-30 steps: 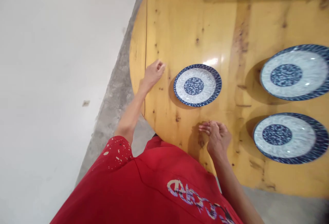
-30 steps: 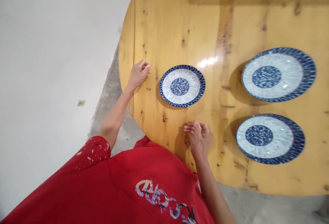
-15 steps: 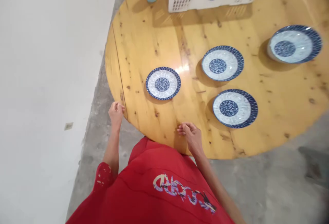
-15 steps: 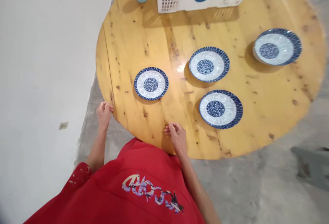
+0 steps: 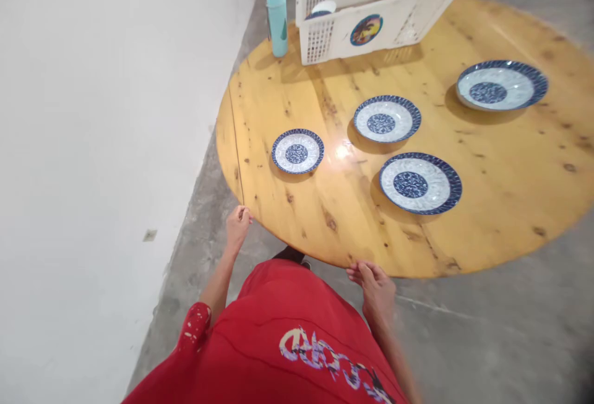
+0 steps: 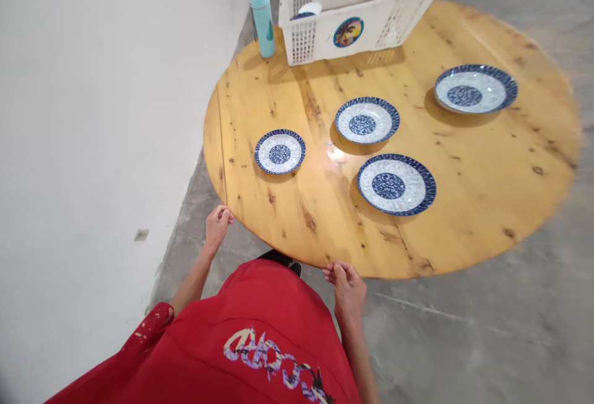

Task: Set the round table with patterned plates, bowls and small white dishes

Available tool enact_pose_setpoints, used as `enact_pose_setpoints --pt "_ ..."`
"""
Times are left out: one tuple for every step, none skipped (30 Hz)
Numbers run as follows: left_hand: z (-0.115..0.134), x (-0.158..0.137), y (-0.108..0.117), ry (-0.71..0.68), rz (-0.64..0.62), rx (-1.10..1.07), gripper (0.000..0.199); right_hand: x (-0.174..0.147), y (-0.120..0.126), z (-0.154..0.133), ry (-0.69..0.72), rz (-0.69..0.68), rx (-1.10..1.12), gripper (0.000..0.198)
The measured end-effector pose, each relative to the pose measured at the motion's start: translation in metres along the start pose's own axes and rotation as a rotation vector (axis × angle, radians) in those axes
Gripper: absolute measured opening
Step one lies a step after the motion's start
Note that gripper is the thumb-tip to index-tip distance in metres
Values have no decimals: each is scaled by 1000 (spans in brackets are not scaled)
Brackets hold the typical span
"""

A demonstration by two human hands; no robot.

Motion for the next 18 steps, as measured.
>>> enact_pose_setpoints --pt "-1 -6 3 2 0 2 15 -1 3 3 6 -1 9 49" --pt "-4 -12 7 10 2 3 14 -2 5 5 11 -6 17 48" --pt "-6 -18 10 20 4 1 14 -2 6 7 14 -14 23 48" --pt "-9 -24 13 26 7 -2 13 -2 5 10 15 -24 28 47" --pt "-11 -29 17 25 13 -4 14 -2 4 12 17 -36 30 47" --pt "-11 -33 20 18 23 -4 14 -2 1 13 19 -51 26 46" --pt "-11 -35 22 6 31 -5 15 -3 -2 14 22 -67 19 46" --pt "-9 -36 24 -7 37 -7 16 -4 -6 15 25 -84 11 46" --pt "-6 -35 25 -21 39 -10 16 -6 -9 15 29 -98 4 47" --pt "-2 -32 24 -35 36 -13 17 -8 -11 15 33 -108 -1 47" --pt "4 -26 21 -48 28 -19 17 -10 -13 15 35 -114 -2 47" --pt "10 -19 17 -59 17 -28 16 -12 -14 14 38 -112 0 48" --pt "17 -11 11 -69 3 -40 16 -13 -14 13 41 -104 6 48" --pt "24 -1 4 -78 -12 -56 15 -13 -15 13 43 -90 14 48" --pt "32 10 -4 -86 -29 -74 14 -12 -15 13 45 -74 22 48" --pt "40 22 -12 -92 -51 -89 13 -10 -17 12 49 -60 31 48" --pt "47 35 -22 -98 -78 -99 13 -7 -20 11 54 -47 39 47" --pt "55 48 -31 -107 -107 -101 12 -4 -26 9 64 -35 46 47"
Point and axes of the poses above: each hand's wrist, its own x-axis towards the middle knuckle, its own y-axis out of the back of the hand, z = x × y, the point moved 9 cm from there along x, towards the middle knuckle, and after that the axes turned 7 degrees about z, right-handed, at the moved point
